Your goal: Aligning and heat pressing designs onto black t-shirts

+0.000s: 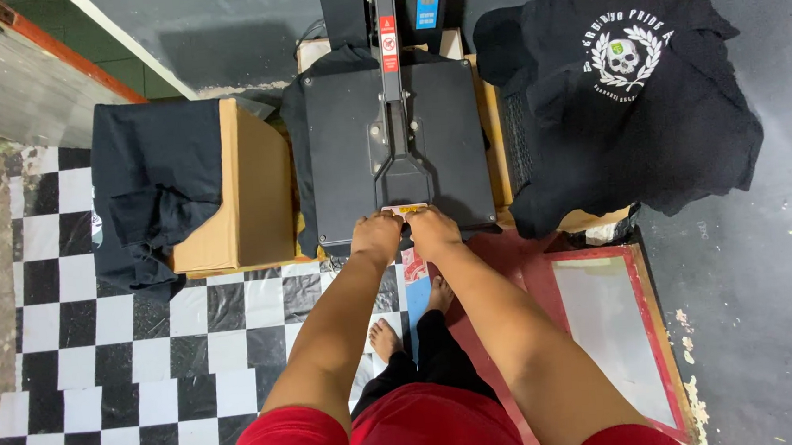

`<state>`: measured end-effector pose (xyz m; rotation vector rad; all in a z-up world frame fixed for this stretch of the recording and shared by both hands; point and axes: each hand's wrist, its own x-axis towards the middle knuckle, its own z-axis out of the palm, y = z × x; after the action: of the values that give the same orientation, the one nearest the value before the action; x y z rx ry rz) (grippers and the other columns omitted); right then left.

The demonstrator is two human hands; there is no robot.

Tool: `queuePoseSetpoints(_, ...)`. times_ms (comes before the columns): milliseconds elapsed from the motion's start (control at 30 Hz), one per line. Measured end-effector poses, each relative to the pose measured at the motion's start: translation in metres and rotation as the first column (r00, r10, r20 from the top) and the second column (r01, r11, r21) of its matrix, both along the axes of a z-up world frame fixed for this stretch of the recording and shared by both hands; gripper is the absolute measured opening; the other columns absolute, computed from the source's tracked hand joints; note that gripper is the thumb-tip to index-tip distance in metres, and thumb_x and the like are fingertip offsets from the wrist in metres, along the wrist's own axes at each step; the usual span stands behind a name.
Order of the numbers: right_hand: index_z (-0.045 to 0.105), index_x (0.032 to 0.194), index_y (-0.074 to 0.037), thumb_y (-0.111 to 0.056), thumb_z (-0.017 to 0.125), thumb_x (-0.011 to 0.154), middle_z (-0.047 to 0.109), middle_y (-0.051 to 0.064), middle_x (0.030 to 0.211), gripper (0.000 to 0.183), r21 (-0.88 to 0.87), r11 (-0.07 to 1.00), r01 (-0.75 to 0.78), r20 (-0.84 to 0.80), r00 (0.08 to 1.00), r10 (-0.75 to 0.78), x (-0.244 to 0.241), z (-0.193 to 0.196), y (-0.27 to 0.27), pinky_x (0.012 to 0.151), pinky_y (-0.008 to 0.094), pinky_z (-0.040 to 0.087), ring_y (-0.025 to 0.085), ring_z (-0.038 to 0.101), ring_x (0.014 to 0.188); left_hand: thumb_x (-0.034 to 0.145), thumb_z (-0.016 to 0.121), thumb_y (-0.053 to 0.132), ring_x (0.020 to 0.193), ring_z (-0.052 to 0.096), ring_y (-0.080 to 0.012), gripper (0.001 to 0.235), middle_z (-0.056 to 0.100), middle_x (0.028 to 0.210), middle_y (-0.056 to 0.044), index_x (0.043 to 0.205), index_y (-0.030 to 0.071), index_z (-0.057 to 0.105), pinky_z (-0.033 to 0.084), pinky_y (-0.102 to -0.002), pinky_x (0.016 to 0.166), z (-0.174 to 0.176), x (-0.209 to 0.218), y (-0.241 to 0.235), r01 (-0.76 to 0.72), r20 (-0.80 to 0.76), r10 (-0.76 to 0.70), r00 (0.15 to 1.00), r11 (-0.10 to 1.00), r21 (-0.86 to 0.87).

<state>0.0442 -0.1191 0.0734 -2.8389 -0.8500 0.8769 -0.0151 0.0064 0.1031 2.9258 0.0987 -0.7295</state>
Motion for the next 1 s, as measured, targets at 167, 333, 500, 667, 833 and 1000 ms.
queuePoseSetpoints(167, 0.072, 0.125, -0.018, -0.023, 0.073, 0.092, 0.070, 0.015, 0.119, 0.034, -0.006, 1.000, 0.022, -0.005, 1.000, -0.022, 0.001, 0.020, 0.002, 0.097, 0.046, 0.058, 0.031, 0.066, 0.120, 0.099, 0.049, 0.009, 0.114, 0.068, -0.0239, 0.030, 0.073, 0.116, -0.004, 0.112, 0.016, 0.075, 0.048, -0.045, 0.103, 0.046, 0.001, -0.006, 0.012, -0.026, -0.011, 1.000, 0.999, 0.049)
queuePoseSetpoints(333, 0.074, 0.123, -0.012, -0.019, 0.076, 0.089, 0.072, 0.020, 0.118, 0.035, 0.036, 0.999, 0.008, -0.034, 0.999, -0.007, 0.003, 0.080, 0.000, 0.097, 0.051, 0.058, 0.037, 0.068, 0.118, 0.097, 0.064, 0.022, 0.110, 0.072, -0.0283, 0.023, 0.076, 0.110, -0.010, 0.112, 0.010, 0.077, 0.053, -0.045, 0.098, 0.072, 0.009, 0.001, 0.049, -0.054, -0.047, 0.997, 0.998, 0.045)
queuePoseSetpoints(500, 0.075, 0.121, -0.005, -0.014, 0.079, 0.084, 0.073, 0.024, 0.118, 0.038, 0.116, 0.993, 0.008, -0.086, 0.996, 0.002, 0.009, 0.124, 0.002, 0.096, 0.054, 0.057, 0.042, 0.068, 0.117, 0.086, 0.079, 0.039, 0.109, 0.073, -0.0316, 0.037, 0.077, 0.110, -0.013, 0.111, 0.011, 0.078, 0.057, -0.048, 0.093, 0.090, 0.022, 0.010, 0.049, -0.092, -0.050, 0.995, 0.999, -0.018)
queuePoseSetpoints(667, 0.077, 0.112, -0.005, -0.017, 0.085, 0.077, 0.074, 0.023, 0.114, 0.038, 0.118, 0.993, -0.015, -0.080, 0.997, 0.024, 0.022, 0.167, 0.003, 0.094, 0.054, 0.058, 0.044, 0.069, 0.113, 0.079, 0.085, 0.042, 0.110, 0.072, -0.0371, 0.046, 0.076, 0.111, -0.016, 0.111, 0.009, 0.078, 0.058, -0.053, 0.092, 0.122, 0.041, 0.018, 0.058, -0.092, -0.065, 0.994, 0.995, -0.083)
queuePoseSetpoints(833, 0.077, 0.106, -0.005, -0.016, 0.089, 0.072, 0.074, 0.023, 0.112, 0.038, 0.146, 0.988, -0.046, -0.111, 0.992, 0.063, 0.038, 0.240, 0.006, 0.097, 0.053, 0.057, 0.044, 0.068, 0.115, 0.076, 0.086, 0.048, 0.106, 0.073, -0.0391, 0.049, 0.077, 0.103, -0.017, 0.104, 0.008, 0.080, 0.060, -0.053, 0.089, 0.172, 0.058, 0.029, 0.119, -0.068, -0.125, 0.990, 0.990, -0.075)
queuePoseSetpoints(1000, 0.073, 0.109, -0.001, -0.012, 0.086, 0.075, 0.074, 0.020, 0.111, 0.037, 0.235, 0.972, 0.011, -0.128, 0.992, 0.019, 0.053, 0.309, 0.008, 0.097, 0.050, 0.057, 0.040, 0.068, 0.116, 0.086, 0.079, 0.040, 0.111, 0.071, -0.0431, 0.043, 0.077, 0.105, -0.022, 0.106, 0.002, 0.079, 0.058, -0.053, 0.094, 0.251, 0.071, 0.039, 0.167, -0.014, -0.170, 0.985, 0.978, -0.122)
